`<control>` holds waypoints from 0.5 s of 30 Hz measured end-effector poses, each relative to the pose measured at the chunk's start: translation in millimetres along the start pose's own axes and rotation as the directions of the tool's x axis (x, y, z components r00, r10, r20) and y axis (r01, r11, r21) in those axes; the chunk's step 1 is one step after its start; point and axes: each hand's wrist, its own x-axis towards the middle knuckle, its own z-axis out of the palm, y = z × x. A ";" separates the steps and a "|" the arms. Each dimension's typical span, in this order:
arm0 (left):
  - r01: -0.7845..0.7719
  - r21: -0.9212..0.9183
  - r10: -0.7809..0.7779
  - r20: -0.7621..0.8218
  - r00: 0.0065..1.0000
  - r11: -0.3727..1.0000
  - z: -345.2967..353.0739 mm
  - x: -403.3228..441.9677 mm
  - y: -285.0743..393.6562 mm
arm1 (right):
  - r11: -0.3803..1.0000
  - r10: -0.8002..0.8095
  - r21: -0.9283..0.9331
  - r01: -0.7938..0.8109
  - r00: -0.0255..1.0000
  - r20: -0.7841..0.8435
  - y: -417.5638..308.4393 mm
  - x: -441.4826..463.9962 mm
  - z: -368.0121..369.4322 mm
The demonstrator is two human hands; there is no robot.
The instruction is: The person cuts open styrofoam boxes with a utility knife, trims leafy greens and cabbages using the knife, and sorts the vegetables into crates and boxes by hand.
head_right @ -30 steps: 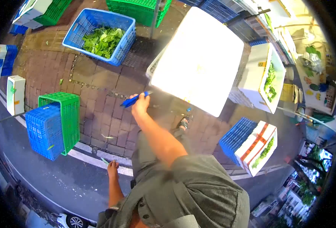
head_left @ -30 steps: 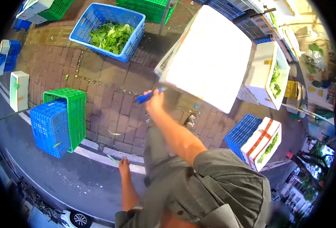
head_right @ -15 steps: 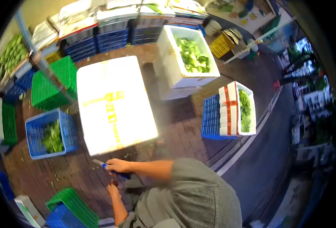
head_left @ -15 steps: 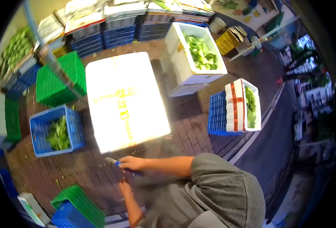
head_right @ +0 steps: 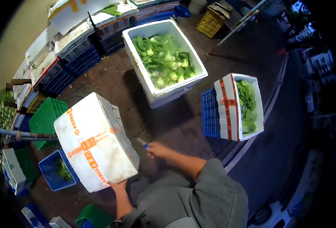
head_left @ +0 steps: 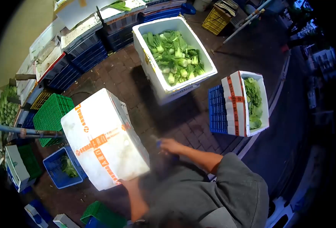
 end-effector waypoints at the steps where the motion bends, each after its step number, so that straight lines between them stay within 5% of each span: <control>1: -0.037 0.059 0.036 0.030 0.999 0.998 5.9 2.7 0.2 | 0.999 0.033 0.038 -0.031 0.998 -0.047 2.9 5.7 -11.6; 6: -0.126 0.192 0.105 0.113 0.988 0.973 -4.0 13.8 -15.7 | 0.994 0.086 0.082 -0.077 0.991 -0.106 -13.8 29.0 -34.9; 8: -0.135 0.155 0.118 0.117 0.986 0.979 -14.7 16.0 -11.1 | 0.998 0.003 -0.064 -0.007 0.998 -0.061 -9.1 60.8 -37.1; 11: 0.030 -0.024 -0.037 -0.363 0.931 0.999 77.2 -54.9 10.4 | 0.999 -0.042 -0.032 0.041 0.999 -0.027 -75.1 77.3 -11.8; 15: -0.127 -0.120 0.073 -0.379 0.922 0.985 5.5 -3.6 -17.4 | 0.961 -0.175 -0.207 0.182 0.983 0.051 -167.9 122.8 12.8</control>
